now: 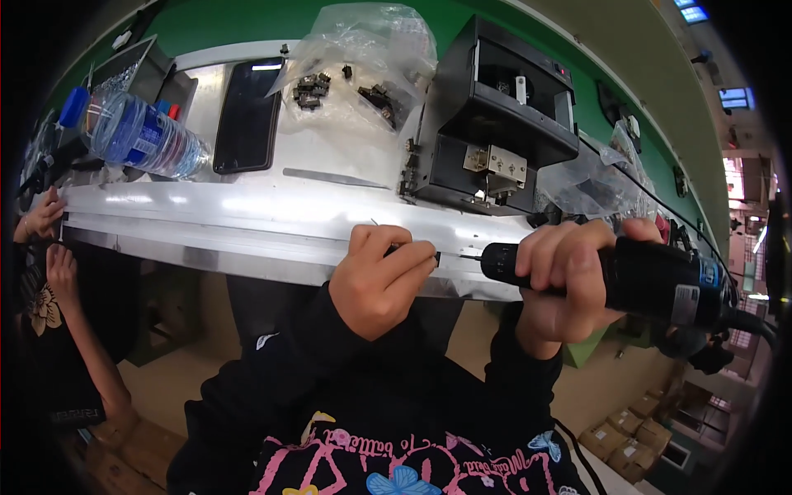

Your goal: Screw components into a long LED light strip rail using an electric screwdriver.

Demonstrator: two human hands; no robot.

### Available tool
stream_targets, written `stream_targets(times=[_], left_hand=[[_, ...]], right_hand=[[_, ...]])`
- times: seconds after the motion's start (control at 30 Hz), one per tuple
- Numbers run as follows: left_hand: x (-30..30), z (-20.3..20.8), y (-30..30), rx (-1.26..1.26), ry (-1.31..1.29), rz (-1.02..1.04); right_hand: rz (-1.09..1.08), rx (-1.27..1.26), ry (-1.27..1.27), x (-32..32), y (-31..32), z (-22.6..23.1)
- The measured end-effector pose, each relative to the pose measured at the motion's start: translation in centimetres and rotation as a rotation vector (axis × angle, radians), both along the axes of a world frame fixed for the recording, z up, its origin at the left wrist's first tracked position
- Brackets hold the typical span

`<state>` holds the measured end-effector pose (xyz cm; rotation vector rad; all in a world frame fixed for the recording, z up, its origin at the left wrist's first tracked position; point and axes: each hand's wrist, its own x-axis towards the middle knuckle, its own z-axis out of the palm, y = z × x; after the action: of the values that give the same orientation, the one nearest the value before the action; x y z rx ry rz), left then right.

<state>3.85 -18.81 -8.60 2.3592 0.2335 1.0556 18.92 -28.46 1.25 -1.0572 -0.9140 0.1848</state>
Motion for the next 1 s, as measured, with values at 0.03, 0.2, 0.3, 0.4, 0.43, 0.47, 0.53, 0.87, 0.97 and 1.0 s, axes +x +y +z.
stream_targets(times=[0.03, 0.2, 0.3, 0.4, 0.43, 0.47, 0.53, 0.87, 0.97, 1.0], left_hand=[[0.0, 0.1, 0.1, 0.005, 0.008, -0.002], [0.0, 0.0, 0.1, 0.021, 0.029, -0.001], [0.0, -0.1, 0.1, 0.024, 0.023, 0.000], [0.0, -0.2, 0.0, 0.020, 0.019, 0.002], [0.0, -0.2, 0.0, 0.016, 0.013, 0.001], [0.1, -0.2, 0.0, 0.011, 0.007, 0.000], [0.0, -0.2, -0.1, 0.012, 0.008, 0.007], [0.0, -0.5, 0.0, 0.074, -0.036, 0.014], [-0.3, -0.5, -0.1, 0.076, -0.010, 0.033], [-0.2, -0.4, 0.0, 0.081, -0.021, 0.031]], right_hand=[[-0.014, 0.005, 0.016, -0.4, -0.1, -0.2], [-0.006, -0.021, 0.061, -1.4, -0.2, -0.6], [0.081, 0.084, 0.163, -1.7, -0.2, -1.3], [0.093, 0.061, 0.149, -1.7, -0.3, -1.8], [0.093, 0.060, 0.150, -1.8, -0.4, -1.8], [0.085, 0.057, 0.154, -2.0, -0.4, -1.8], [0.083, 0.053, 0.159, -2.3, -0.3, -2.1], [0.364, -0.055, -0.141, -0.7, -0.6, -1.5], [0.599, -0.214, -0.558, 1.4, 0.9, 0.9], [0.482, -0.131, -0.345, 0.7, 0.3, 0.3]])
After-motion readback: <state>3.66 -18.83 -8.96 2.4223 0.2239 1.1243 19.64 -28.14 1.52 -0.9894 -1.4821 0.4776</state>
